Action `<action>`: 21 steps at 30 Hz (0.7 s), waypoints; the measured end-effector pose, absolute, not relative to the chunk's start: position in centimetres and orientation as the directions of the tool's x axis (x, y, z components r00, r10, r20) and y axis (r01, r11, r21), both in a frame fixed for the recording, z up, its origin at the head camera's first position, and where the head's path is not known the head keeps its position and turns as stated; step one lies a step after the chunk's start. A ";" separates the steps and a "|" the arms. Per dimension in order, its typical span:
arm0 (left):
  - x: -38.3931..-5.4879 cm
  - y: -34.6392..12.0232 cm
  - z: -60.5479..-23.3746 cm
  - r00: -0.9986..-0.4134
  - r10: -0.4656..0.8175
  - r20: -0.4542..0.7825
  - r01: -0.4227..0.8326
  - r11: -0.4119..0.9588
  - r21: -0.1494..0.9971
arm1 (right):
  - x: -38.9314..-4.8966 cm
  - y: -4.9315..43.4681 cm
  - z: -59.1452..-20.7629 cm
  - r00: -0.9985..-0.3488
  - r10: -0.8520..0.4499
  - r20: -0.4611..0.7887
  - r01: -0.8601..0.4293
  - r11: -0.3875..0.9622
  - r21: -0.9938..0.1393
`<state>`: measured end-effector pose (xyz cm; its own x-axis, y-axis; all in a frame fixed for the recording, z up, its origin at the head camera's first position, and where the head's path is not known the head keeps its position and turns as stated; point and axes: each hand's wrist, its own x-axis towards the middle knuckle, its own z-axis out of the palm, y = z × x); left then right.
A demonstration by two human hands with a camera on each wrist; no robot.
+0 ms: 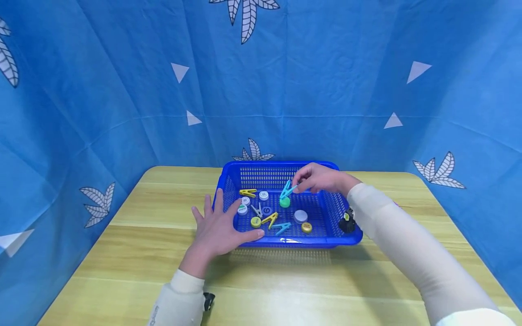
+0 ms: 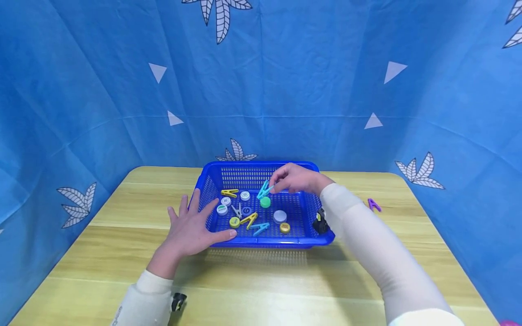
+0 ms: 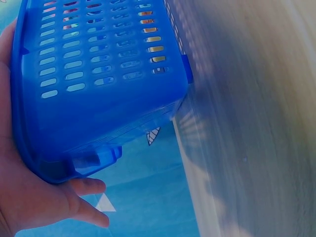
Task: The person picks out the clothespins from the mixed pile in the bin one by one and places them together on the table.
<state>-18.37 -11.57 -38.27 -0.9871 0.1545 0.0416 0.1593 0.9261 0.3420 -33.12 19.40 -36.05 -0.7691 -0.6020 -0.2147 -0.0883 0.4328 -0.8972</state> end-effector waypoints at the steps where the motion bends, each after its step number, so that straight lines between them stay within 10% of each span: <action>1: -18.4 -11.6 -38.2 -0.987 0.155 0.042 0.160 0.926 0.343 | -33.1 19.6 -35.8 -0.772 -0.601 -0.208 -0.089 0.427 -0.900; 21: -18.2 -11.3 -38.1 -0.984 0.176 0.033 0.176 0.922 0.345 | -30.0 25.2 -32.8 -0.871 -0.476 -0.119 -0.087 0.390 -0.917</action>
